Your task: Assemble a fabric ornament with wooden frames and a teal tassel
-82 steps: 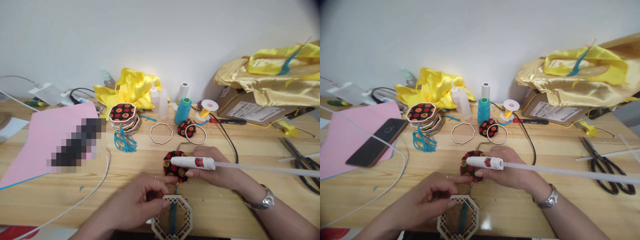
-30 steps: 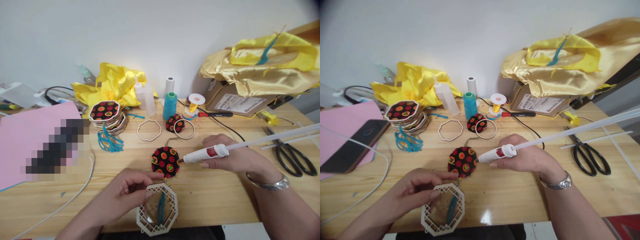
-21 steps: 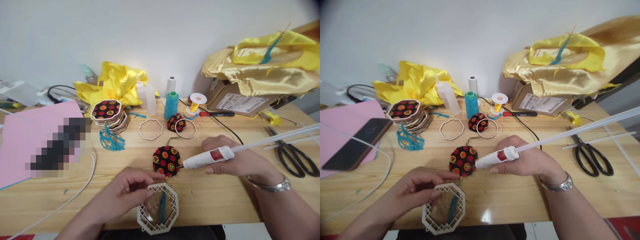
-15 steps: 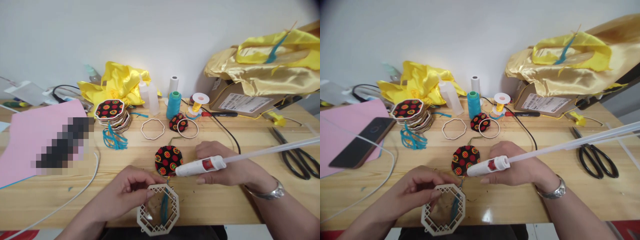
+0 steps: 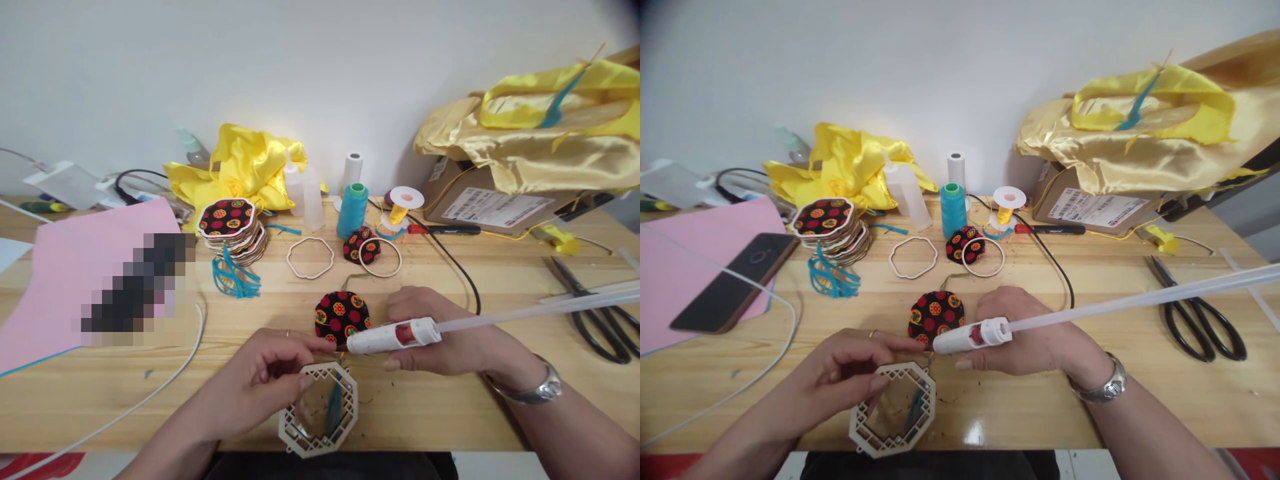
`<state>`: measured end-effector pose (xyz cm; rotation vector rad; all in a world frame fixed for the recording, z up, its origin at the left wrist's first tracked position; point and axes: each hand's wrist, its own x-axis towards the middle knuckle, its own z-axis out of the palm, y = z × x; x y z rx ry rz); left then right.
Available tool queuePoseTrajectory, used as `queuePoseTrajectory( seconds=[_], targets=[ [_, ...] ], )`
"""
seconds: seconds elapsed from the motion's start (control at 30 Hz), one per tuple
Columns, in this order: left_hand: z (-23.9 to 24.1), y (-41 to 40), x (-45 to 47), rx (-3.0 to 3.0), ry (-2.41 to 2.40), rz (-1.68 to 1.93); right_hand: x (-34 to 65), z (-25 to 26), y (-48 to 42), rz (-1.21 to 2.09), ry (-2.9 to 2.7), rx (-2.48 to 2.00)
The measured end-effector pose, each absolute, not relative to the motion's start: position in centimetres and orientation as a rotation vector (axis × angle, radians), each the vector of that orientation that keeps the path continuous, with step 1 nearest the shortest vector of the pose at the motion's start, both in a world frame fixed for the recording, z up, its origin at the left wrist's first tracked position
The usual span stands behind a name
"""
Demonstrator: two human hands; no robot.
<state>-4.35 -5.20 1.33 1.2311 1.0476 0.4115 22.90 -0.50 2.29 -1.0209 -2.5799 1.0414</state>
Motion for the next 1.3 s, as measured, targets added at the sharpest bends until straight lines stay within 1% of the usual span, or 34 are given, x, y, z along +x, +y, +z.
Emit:
queuePoseTrajectory(
  seconds=[0.57,0.73,0.83,1.0,1.3],
  targets=[
    [1.1,-5.3,-4.1,1.317,1.066,0.404,24.5,3.0,-0.1,1.092,-2.614,-1.062],
    [1.1,-5.1,-4.0,1.307,1.068,0.383,25.1,3.1,0.1,1.101,-2.583,-1.057],
    [1.0,-5.1,-4.0,1.302,1.073,0.388,25.7,3.5,0.3,1.16,-2.509,-1.072],
    [0.9,-5.2,-4.0,1.312,1.066,0.398,26.4,3.6,0.6,1.19,-2.353,-1.207],
    [0.9,-5.1,-4.1,1.323,1.058,0.398,26.3,3.5,0.6,1.156,-2.358,-1.315]
  ],
)
